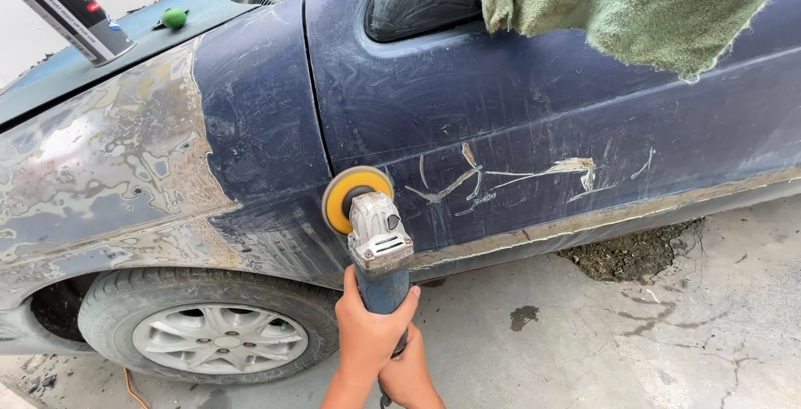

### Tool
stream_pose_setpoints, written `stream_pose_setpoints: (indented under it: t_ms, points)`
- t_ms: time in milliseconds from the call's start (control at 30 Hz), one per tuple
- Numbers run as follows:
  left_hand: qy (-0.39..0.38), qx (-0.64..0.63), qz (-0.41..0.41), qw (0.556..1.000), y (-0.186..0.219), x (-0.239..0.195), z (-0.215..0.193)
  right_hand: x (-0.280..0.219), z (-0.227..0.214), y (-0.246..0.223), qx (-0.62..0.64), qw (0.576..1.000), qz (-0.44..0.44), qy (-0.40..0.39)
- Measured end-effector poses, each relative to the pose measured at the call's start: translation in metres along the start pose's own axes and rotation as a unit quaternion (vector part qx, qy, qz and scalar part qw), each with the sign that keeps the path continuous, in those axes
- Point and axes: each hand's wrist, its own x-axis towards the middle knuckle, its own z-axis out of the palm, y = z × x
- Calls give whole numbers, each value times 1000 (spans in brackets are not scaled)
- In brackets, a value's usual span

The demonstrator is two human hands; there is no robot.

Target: The person uses an angle grinder with a sanding disc to sand the side of a blue car, focusing on the front door and then the rear door. The person moves the tool along the lower panels and around the door handles to remove paint and smooth the surface.

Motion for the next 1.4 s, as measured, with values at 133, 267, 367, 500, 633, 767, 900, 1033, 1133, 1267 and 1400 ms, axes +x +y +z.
stream_pose_setpoints:
  t_ms: [133,267,367,500,633,767,900,1033,1133,1267,1400]
  points:
    - [9,12,25,1000,-6,3,1,0,2,-3,4,1000,-8,-6]
    - [-8,11,8,1000,-1,2,-2,-2,3,-6,8,1000,-15,-9]
    - [-1,14,19,1000,-3,1,-3,-4,5,-8,12,1000,-19,-13]
    - [-9,17,29,999,-1,-1,-3,-7,5,-10,18,999,-27,-14]
    - [-18,20,15,1000,2,-3,-4,-8,7,-13,26,999,-37,-14]
    - [-15,21,8,1000,5,-4,-4,-8,7,-16,28,999,-42,-13]
    - [-7,19,20,1000,1,-3,-3,-9,8,-18,31,998,-50,-15]
    - [-13,8,17,1000,4,-5,-3,-9,8,-20,35,998,-56,-19]
    - [-15,17,27,999,1,-3,-3,-9,11,-22,37,997,-61,-22]
    - [8,27,31,999,-3,0,0,-7,10,-23,40,997,-66,-24]
    - [-7,28,27,999,0,-1,-1,-6,12,-24,44,996,-72,-26]
